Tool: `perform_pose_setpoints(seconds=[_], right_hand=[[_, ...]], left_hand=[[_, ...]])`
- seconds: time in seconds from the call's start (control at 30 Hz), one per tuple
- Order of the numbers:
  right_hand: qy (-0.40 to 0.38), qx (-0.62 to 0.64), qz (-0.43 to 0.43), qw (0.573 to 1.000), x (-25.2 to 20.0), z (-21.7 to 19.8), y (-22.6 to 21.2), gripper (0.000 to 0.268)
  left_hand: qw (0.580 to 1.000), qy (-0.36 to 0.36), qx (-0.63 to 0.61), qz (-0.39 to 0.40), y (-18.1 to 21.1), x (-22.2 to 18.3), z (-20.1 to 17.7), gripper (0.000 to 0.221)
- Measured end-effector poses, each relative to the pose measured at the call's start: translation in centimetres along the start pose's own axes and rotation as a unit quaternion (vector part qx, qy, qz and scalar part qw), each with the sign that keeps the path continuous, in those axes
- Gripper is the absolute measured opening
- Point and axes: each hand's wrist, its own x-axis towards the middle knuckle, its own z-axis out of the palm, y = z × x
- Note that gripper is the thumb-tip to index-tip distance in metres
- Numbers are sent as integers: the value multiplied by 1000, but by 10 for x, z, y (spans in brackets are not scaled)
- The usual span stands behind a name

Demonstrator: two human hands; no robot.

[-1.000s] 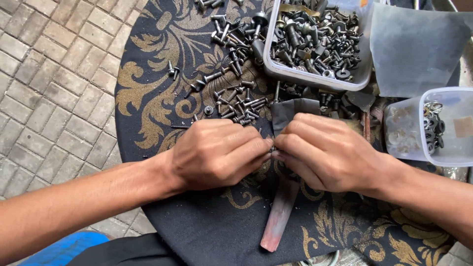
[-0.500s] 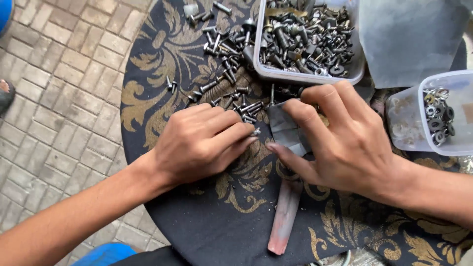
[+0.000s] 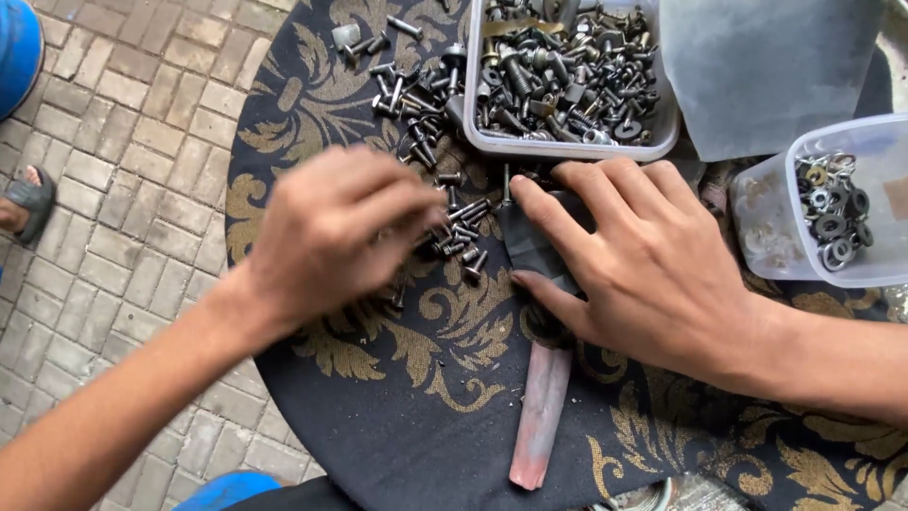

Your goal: Polishing small metal screws individually using a piece of sandpaper at a workbench.

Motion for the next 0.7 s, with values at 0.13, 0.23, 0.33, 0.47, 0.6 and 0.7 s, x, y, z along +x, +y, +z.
perform_pose_setpoints(seconds=[0.13, 0.23, 0.33, 0.47, 0.6, 0.7], right_hand=[[-11, 32, 4, 999, 2, -2, -1, 71], [-27, 60, -11, 998, 1, 1, 0, 70], [-27, 75, -17, 997, 2, 1, 2, 66], [-32, 86, -15, 996, 4, -1, 2, 60], [-9, 111, -19, 994, 4, -1, 2, 49], [0, 221, -22, 975, 6, -4, 2, 43]], left_hand=[[994, -103, 31, 6, -24, 17, -15, 10], [984, -167, 47, 25, -32, 27, -16, 17], [974, -224, 44, 15, -31, 42, -20, 16], [965, -258, 25, -30, -24, 47, -14, 15], [964, -213, 160, -11, -17, 38, -3, 20], [962, -179, 204, -9, -12, 31, -6, 33]])
